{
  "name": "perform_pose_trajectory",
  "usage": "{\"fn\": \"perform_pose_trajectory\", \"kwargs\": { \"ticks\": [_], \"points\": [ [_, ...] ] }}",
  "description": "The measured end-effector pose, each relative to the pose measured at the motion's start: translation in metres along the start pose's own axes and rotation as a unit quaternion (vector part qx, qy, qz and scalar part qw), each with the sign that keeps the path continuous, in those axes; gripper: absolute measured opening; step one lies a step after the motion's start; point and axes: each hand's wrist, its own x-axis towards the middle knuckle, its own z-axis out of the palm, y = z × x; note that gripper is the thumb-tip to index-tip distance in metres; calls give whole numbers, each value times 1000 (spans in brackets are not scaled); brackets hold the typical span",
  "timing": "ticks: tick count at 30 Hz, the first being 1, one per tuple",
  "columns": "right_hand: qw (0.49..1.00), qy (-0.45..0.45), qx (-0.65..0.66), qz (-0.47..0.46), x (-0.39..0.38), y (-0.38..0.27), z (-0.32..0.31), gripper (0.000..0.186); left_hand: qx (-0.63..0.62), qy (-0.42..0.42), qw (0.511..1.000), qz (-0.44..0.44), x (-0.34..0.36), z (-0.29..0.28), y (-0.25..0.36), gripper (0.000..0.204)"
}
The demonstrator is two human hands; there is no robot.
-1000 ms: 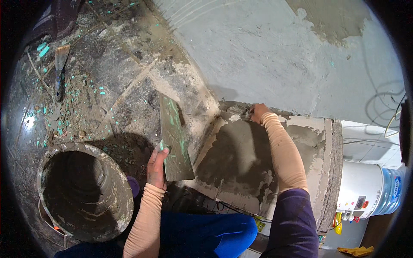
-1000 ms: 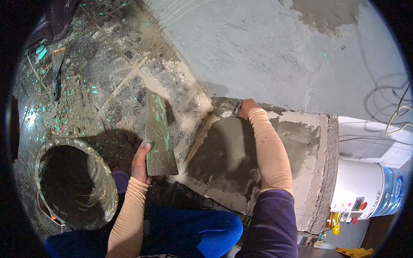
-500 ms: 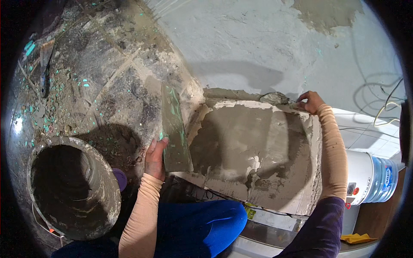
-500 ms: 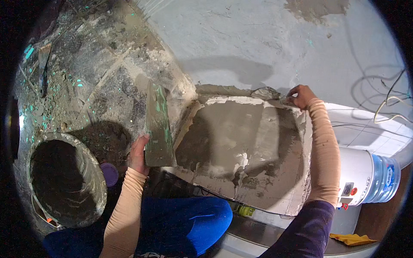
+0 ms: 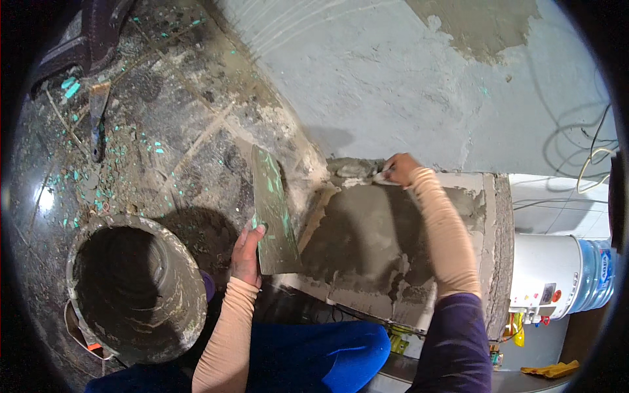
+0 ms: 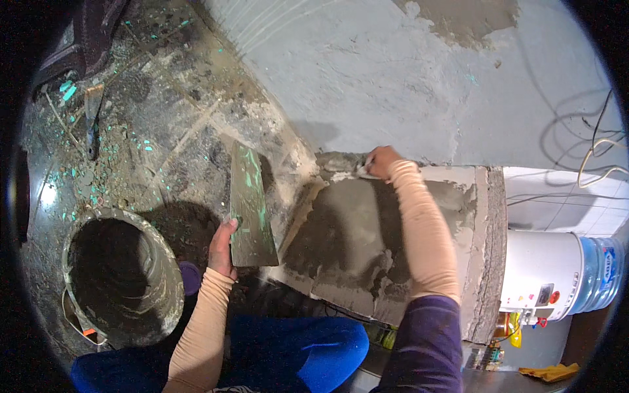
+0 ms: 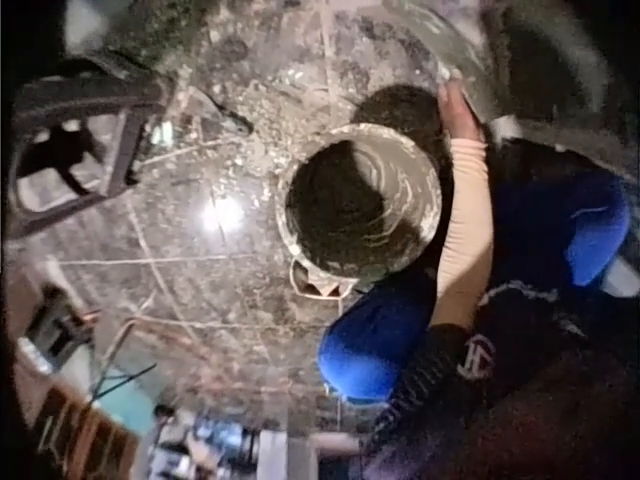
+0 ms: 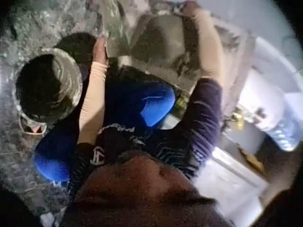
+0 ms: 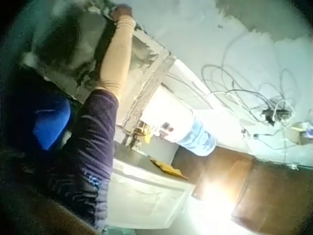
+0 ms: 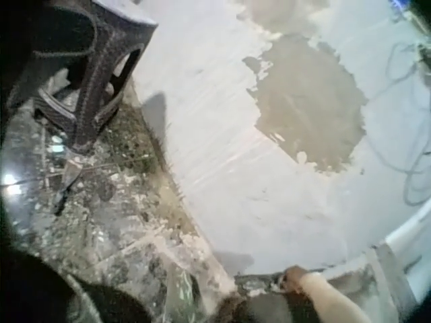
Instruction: Applying and smoothing plaster or cement mixture onto a wall surface using a trowel.
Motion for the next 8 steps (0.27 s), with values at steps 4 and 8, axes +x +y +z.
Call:
{"fn": "perform_pose_trajectory", "kwargs": {
  "ticks": [4, 8],
  "points": [
    [972, 26, -234, -13, 60, -34, 53, 33, 0, 25, 1000, -1, 3, -7, 5, 70],
    [970, 23, -243, 2, 99, -50, 68, 28, 6, 17, 1000, 10, 9, -14, 3, 67]
  ]
}}
